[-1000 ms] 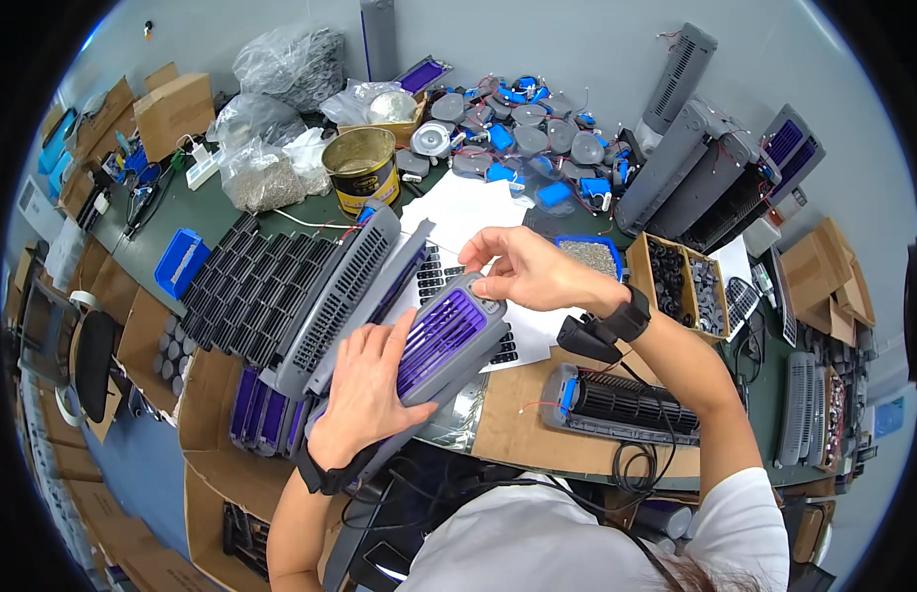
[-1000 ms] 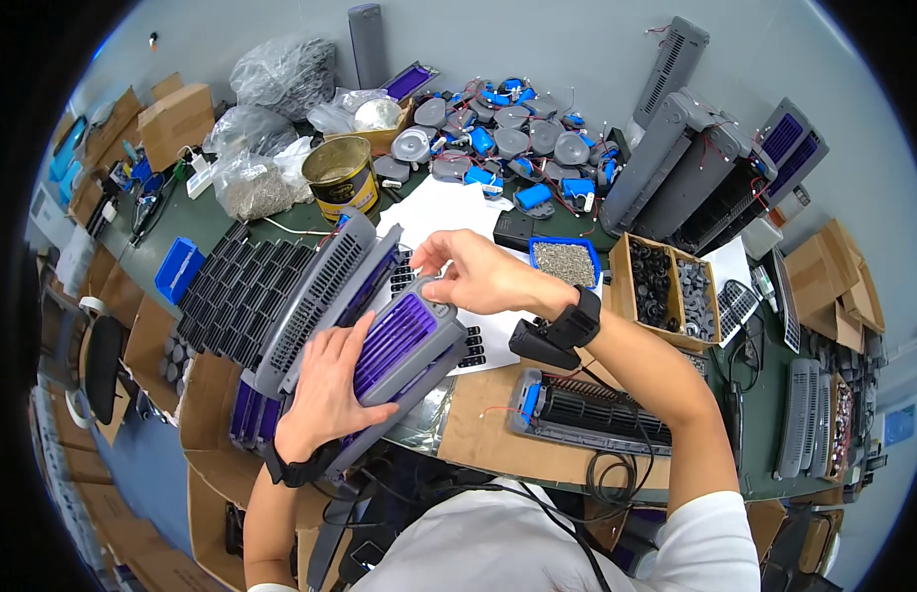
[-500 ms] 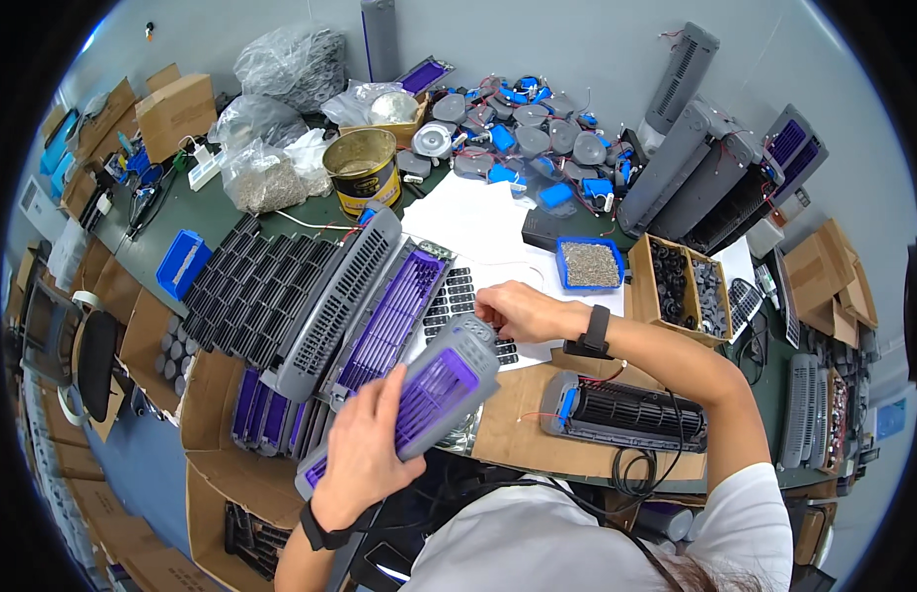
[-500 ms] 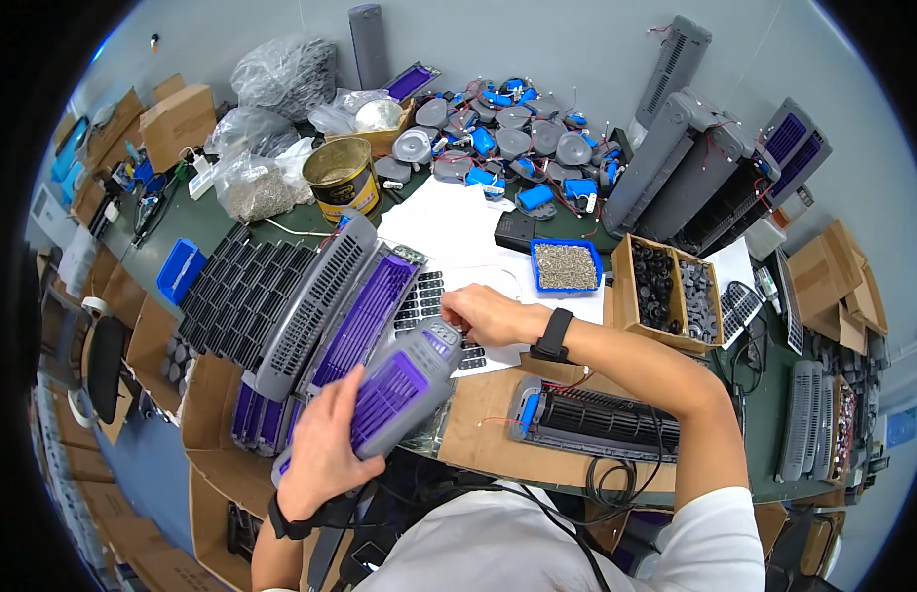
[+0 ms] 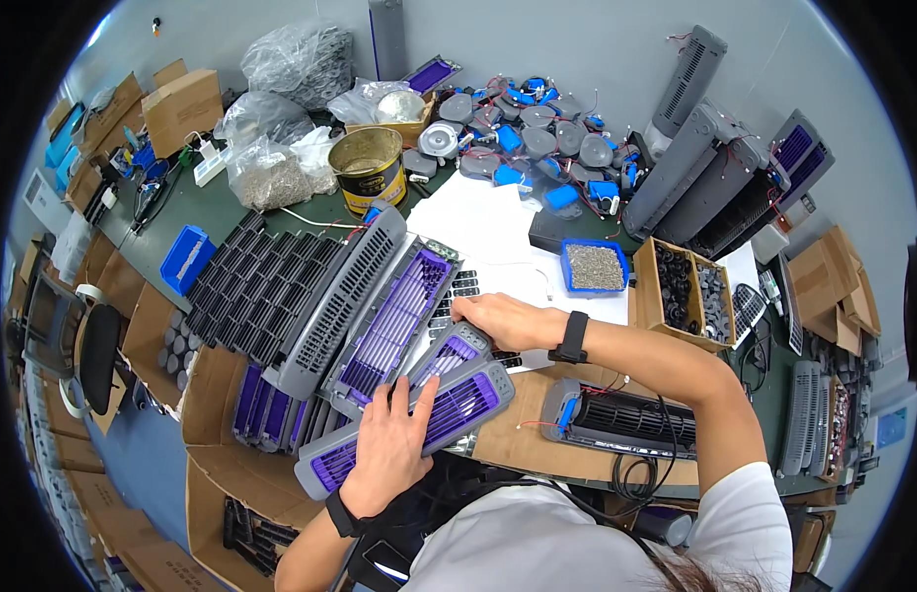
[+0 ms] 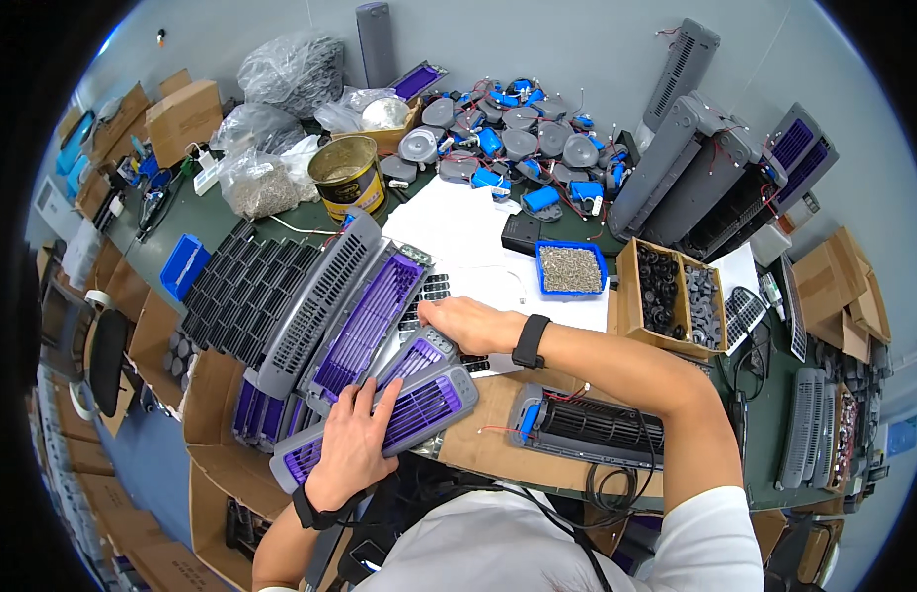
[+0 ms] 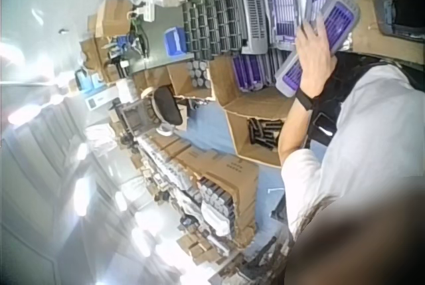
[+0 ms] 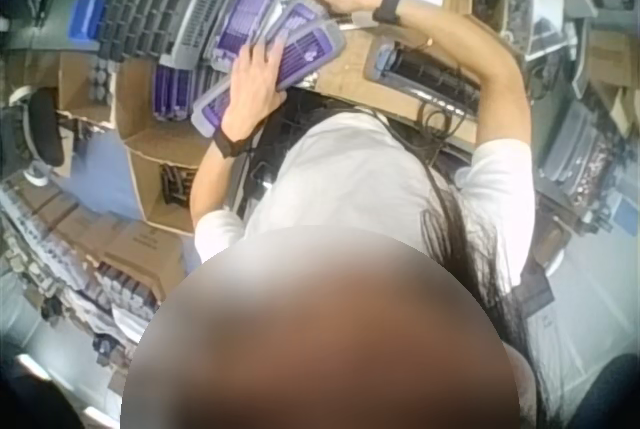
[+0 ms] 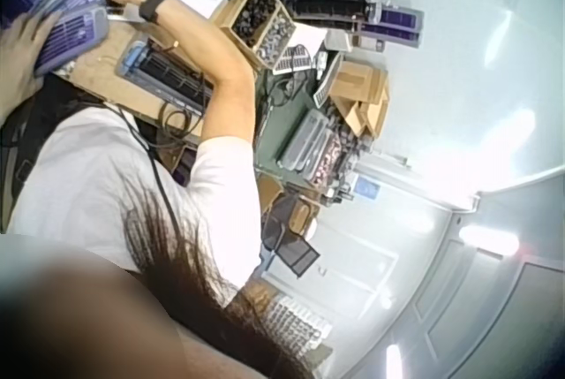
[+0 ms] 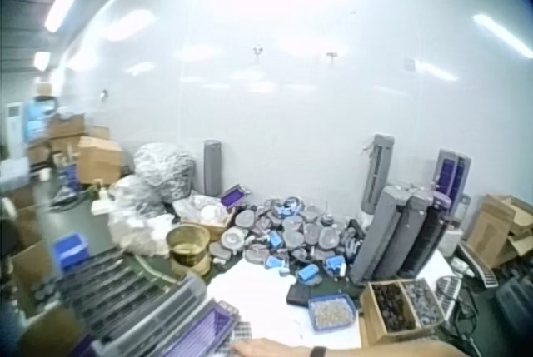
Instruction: The person assembles a portable electronic device by inserting a battery into a chassis, connecting wires, and attaching a purple front grille. They use a handheld scanner to check components and test the device by pressing a button, causing a light to illuminate.
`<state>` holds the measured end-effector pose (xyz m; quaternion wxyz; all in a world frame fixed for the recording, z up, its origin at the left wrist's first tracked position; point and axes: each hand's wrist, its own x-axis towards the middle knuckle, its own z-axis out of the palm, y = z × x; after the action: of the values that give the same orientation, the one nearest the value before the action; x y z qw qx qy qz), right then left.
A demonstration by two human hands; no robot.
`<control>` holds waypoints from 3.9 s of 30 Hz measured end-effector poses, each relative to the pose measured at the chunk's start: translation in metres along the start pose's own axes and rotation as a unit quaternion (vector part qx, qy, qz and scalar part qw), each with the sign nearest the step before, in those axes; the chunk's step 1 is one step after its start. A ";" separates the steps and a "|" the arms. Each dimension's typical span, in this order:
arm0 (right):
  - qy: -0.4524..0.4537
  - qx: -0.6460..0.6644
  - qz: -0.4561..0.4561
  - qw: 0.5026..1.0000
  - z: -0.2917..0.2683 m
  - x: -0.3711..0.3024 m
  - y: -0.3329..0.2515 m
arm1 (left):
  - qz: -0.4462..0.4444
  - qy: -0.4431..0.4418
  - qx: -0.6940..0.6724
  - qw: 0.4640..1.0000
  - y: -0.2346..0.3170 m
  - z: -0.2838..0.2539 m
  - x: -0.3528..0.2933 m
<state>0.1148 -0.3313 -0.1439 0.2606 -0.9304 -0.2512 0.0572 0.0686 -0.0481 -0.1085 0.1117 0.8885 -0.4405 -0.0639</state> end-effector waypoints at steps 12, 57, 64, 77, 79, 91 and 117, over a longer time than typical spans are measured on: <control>0.038 0.290 0.109 0.950 -0.060 -0.036 -0.030 | -0.015 0.010 -0.030 0.999 -0.001 0.000 0.006; -0.087 0.426 0.205 0.877 -0.025 -0.046 -0.036 | -0.022 0.014 -0.112 0.993 -0.007 0.001 0.010; 0.014 0.261 0.186 0.947 -0.041 -0.055 -0.007 | -0.013 0.094 -0.157 0.983 -0.024 -0.043 0.016; 0.067 0.101 0.141 0.983 -0.007 -0.032 -0.020 | -0.098 0.075 -0.075 0.990 -0.069 -0.013 0.121; 0.070 0.100 0.141 0.982 -0.004 -0.031 -0.020 | -0.047 0.149 -0.071 0.985 -0.067 -0.008 0.115; 0.044 0.009 0.101 0.994 0.007 -0.015 -0.026 | -0.113 -0.026 0.037 0.993 -0.013 -0.033 -0.049; 0.098 0.371 0.153 0.911 -0.025 -0.014 -0.024 | -0.149 -0.047 0.003 0.988 -0.001 -0.002 -0.050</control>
<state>0.0980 -0.3324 -0.1105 0.5984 -0.7947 -0.0399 0.0935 0.0396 -0.0076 -0.1058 0.0773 0.9405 -0.3080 -0.1206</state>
